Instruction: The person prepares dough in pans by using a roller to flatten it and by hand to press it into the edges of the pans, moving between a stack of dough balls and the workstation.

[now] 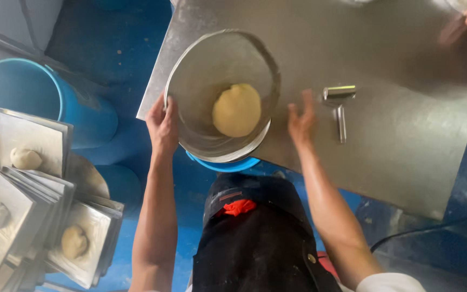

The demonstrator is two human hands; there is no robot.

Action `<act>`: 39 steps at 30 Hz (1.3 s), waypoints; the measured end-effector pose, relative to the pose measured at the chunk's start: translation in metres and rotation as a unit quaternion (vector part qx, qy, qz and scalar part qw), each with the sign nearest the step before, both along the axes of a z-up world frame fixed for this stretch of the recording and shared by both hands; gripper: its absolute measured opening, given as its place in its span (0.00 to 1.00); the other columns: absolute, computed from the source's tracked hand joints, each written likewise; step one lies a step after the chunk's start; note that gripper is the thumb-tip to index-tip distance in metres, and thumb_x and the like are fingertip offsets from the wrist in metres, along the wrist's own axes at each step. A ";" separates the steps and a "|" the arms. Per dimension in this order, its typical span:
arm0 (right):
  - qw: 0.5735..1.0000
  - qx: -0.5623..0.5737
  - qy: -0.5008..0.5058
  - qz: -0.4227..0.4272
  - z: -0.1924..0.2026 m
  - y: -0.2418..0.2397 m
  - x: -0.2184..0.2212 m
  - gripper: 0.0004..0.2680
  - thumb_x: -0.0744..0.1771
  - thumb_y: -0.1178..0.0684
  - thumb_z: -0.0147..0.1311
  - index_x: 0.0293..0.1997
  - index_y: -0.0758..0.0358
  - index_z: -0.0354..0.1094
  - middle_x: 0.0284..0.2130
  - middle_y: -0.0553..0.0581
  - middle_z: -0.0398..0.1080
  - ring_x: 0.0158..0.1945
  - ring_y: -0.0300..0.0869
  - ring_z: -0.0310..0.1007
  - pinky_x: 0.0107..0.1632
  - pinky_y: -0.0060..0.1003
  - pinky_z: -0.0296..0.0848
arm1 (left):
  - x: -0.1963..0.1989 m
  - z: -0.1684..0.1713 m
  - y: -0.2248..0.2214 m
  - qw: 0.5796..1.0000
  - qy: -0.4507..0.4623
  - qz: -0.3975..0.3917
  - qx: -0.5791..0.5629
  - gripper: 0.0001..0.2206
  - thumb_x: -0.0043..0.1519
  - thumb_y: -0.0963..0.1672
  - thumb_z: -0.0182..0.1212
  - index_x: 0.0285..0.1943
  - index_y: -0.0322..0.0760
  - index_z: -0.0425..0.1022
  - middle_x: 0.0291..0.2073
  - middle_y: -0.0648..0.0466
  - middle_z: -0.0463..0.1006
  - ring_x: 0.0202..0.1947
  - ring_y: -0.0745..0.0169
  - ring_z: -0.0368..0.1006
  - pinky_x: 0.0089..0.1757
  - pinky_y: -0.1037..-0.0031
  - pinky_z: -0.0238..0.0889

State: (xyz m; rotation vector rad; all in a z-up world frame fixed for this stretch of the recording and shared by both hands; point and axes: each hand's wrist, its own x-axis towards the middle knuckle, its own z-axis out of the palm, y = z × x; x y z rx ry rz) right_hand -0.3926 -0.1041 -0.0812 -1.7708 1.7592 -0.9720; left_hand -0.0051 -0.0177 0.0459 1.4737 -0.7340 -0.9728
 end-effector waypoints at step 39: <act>0.921 0.044 0.284 0.262 0.026 0.065 -0.177 0.30 0.72 0.33 0.33 0.77 0.69 0.46 0.77 0.71 0.38 0.80 0.62 0.33 0.73 0.70 0.27 | -0.406 -0.099 -0.001 0.733 -0.527 -0.427 -0.059 0.30 0.67 0.49 0.46 0.78 0.33 0.54 0.77 0.42 0.51 0.78 0.47 0.43 0.71 0.52 0.38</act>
